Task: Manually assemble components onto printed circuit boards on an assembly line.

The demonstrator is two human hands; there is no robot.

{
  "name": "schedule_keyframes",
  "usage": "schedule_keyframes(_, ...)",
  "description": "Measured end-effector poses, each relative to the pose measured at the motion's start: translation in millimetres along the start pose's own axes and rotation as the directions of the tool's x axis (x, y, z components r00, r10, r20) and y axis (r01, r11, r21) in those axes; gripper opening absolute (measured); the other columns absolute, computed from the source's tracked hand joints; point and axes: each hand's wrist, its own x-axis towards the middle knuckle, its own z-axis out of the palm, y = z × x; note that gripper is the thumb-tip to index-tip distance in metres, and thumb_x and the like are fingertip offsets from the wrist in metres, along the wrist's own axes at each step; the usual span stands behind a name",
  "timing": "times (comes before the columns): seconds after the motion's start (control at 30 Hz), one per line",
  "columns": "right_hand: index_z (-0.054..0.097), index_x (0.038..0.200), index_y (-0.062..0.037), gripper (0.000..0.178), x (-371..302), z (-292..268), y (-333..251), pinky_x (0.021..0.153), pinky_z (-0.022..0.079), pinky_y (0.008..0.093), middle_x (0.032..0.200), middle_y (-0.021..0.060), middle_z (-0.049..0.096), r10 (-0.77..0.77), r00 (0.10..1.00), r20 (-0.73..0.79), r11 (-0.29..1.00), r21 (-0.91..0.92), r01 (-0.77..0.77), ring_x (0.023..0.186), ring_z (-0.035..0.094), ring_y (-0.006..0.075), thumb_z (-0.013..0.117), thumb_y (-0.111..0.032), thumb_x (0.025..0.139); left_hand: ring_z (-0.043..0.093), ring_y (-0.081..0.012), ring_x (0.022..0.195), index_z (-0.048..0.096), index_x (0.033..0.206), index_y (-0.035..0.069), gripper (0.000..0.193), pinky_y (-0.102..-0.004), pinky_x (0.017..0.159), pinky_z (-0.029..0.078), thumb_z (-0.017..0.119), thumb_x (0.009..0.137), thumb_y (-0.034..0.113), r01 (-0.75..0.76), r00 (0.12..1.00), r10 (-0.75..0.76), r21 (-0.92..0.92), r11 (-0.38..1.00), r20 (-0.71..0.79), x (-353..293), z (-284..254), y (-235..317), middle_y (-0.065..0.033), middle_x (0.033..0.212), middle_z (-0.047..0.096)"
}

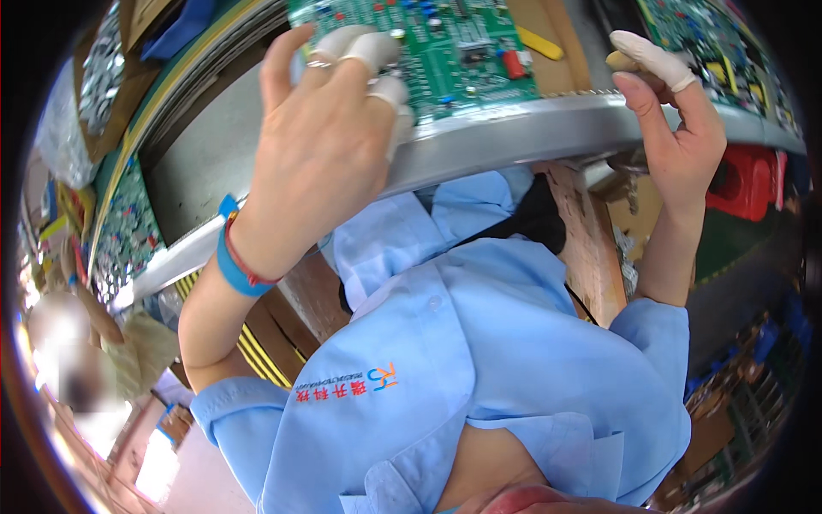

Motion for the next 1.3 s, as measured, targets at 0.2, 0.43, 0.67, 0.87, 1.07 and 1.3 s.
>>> schedule_keyframes(0.2, 0.068, 0.114, -0.0034, 0.026, -55.5, -36.9, 4.3, 0.065, 0.044, 0.017, 0.095, 0.0016, 0.071, 0.308, 0.898, -0.316, 0.951, 0.126, -0.282, 0.072, 0.055, 0.0031, 0.067, -0.002, 0.088, 0.058, -0.0274, 0.103, 0.066, 0.085, 0.005, 0.01, -0.045, 0.105, 0.029, 0.069, 0.08, 0.013, -0.071, 0.997, 0.069, -0.048, 0.996, -0.045, 11.6, 0.6, -3.0, -0.0067, 0.11, 0.061)
schedule_keyframes(0.43, 0.067, 0.117, -0.0027, 0.026, -92.4, -50.0, 9.2, 0.066, 0.044, 0.0168, 0.098, 0.0045, 0.07, 0.472, 0.797, -0.378, 0.878, 0.115, -0.465, 0.076, 0.055, 0.0032, 0.066, -0.006, 0.091, 0.059, -0.03, 0.094, 0.068, 0.082, 0.002, 0.01, -0.0494, 0.103, 0.031, 0.068, 0.077, 0.011, -0.047, 0.99, 0.021, -0.181, 0.982, -0.141, 6.6, 8.3, -6.4, -0.0116, 0.101, 0.063)
schedule_keyframes(0.67, 0.067, 0.118, -0.0035, 0.026, -88.9, -40.0, 11.5, 0.067, 0.045, 0.017, 0.098, 0.0038, 0.07, 0.424, 0.816, -0.394, 0.893, 0.035, -0.448, 0.075, 0.056, 0.0038, 0.066, -0.007, 0.092, 0.058, -0.0266, 0.103, 0.067, 0.086, 0.007, 0.009, -0.0451, 0.105, 0.029, 0.07, 0.081, 0.015, -0.001, 0.995, -0.02, -0.21, 0.978, -0.096, 1.8, 11.0, -6.3, -0.0075, 0.109, 0.062)
schedule_keyframes(0.87, 0.067, 0.117, -0.0045, 0.026, -95.4, -42.8, 17.0, 0.068, 0.046, 0.0177, 0.099, 0.0033, 0.069, 0.412, 0.819, -0.399, 0.895, 0.01, -0.445, 0.083, 0.06, 0.005, 0.066, -0.008, 0.092, 0.06, -0.0239, 0.103, 0.068, 0.095, 0.007, 0.014, -0.0426, 0.103, 0.034, 0.068, 0.083, 0.012, -0.065, 0.994, 0.057, -0.09, 0.994, -0.092, 12.1, -15.9, -2.4, -0.0086, 0.113, 0.062)
schedule_keyframes(1.07, 0.067, 0.117, -0.0069, 0.029, -159.4, -68.5, 75.3, 0.076, 0.051, 0.0301, 0.105, 0.0126, 0.07, 0.559, 0.754, -0.345, 0.699, -0.292, -0.652, 0.084, 0.066, 0.0196, 0.066, -0.02, 0.091, 0.057, -0.0198, 0.109, 0.063, 0.11, -0.006, 0.027, -0.0341, 0.091, 0.046, 0.057, 0.09, 0.011, -0.112, 0.942, -0.198, -0.812, 0.573, -0.27, -41.8, -65.5, -15.4, -0.0109, 0.126, 0.058)
schedule_keyframes(1.3, 0.066, 0.113, -0.0126, 0.034, -270.7, -71.2, 116.3, 0.082, 0.05, 0.0467, 0.098, 0.0186, 0.069, 0.879, 0.428, -0.211, 0.22, -0.616, -0.757, 0.096, 0.064, 0.0381, 0.068, -0.029, 0.083, 0.055, -0.0183, 0.101, 0.063, 0.107, -0.004, 0.025, -0.0326, 0.085, 0.044, 0.057, 0.09, 0.013, -0.253, 0.874, -0.099, -0.62, 0.743, -0.476, -82.8, -84.4, -0.2, -0.0089, 0.117, 0.056)
